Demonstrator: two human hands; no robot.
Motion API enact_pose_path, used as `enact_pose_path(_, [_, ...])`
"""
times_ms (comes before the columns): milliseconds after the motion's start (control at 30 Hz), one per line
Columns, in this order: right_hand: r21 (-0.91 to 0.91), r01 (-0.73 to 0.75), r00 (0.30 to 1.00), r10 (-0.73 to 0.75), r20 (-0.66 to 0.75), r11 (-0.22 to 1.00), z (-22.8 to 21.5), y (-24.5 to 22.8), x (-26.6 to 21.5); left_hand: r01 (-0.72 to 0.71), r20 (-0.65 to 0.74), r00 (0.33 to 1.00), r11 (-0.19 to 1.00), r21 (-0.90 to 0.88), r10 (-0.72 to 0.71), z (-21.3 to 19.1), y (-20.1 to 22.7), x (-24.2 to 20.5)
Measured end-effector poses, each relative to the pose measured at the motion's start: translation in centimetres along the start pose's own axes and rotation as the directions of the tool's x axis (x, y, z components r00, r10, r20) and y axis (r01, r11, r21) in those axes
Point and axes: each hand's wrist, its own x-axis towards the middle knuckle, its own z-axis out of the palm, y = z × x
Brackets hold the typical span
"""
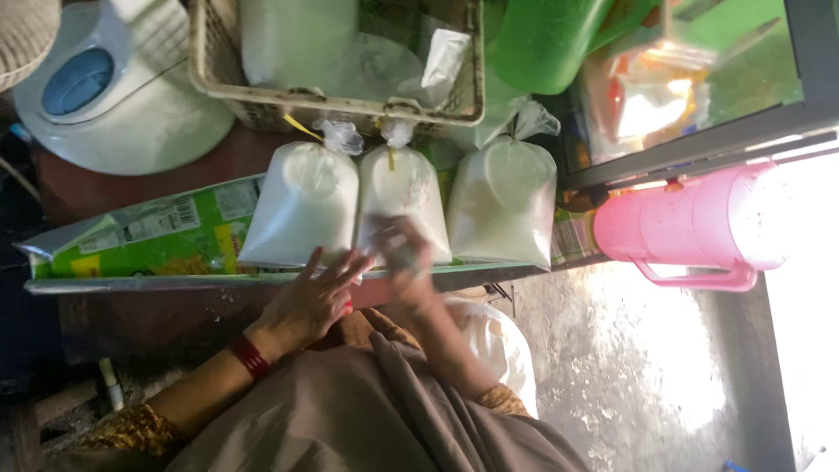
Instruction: The person pours a white liquid from a pink pitcher into clear plastic bags, ties each bag with a rubber band, and places them on a counter. The person then uses a red marker to write numbers on the tied bags.
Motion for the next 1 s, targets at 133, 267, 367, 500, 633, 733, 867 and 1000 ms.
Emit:
enact_pose_path(133, [-0.626,0.590,0.807,-0.350,0.476,0.510,5.1,-0.9,0.3,0.026,0.066,0.998,0.990,-0.136,-0.017,2.7,-0.1,-2.6])
enact_pose_path(267, [-0.671,0.427,0.904,-0.282,0.320,0.607,8.1,-1.2,1.5,0.014,-0.061,0.998,0.992,-0.127,-0.022,4.7,0.0,-4.0])
enact_pose_path(367, [-0.682,0.416,0.909,-0.251,0.333,0.602,8.9,-1.0,1.9,0.027,0.025,0.999,0.989,-0.145,-0.023,5.1,-0.2,-4.1])
enact_pose_path(500, [-0.662,0.701,0.698,-0.449,0.558,0.266,8.2,-0.3,1.8,0.059,0.133,0.991,0.978,-0.199,-0.032,5.1,-0.1,-4.4])
enact_pose_path(633, [-0.655,0.420,0.907,-0.292,0.302,0.628,6.9,-0.5,1.2,-0.017,-0.172,0.985,0.990,-0.142,-0.008,4.9,-0.3,-4.8])
enact_pose_path(733, [-0.635,0.422,0.906,-0.280,0.317,0.647,6.6,-1.7,1.1,-0.010,-0.165,0.986,0.981,-0.195,-0.022,4.3,-0.8,-4.4])
enact_pose_path(867, [-0.640,0.357,0.931,-0.203,0.303,0.680,6.9,-2.9,0.2,0.025,0.061,0.998,0.977,-0.213,-0.013,3.4,-0.7,-4.6])
enact_pose_path(1000, [-0.610,0.531,0.848,-0.374,0.377,0.588,6.4,-1.1,1.1,-0.007,0.078,0.997,0.982,-0.189,0.022,2.6,-1.0,-3.9])
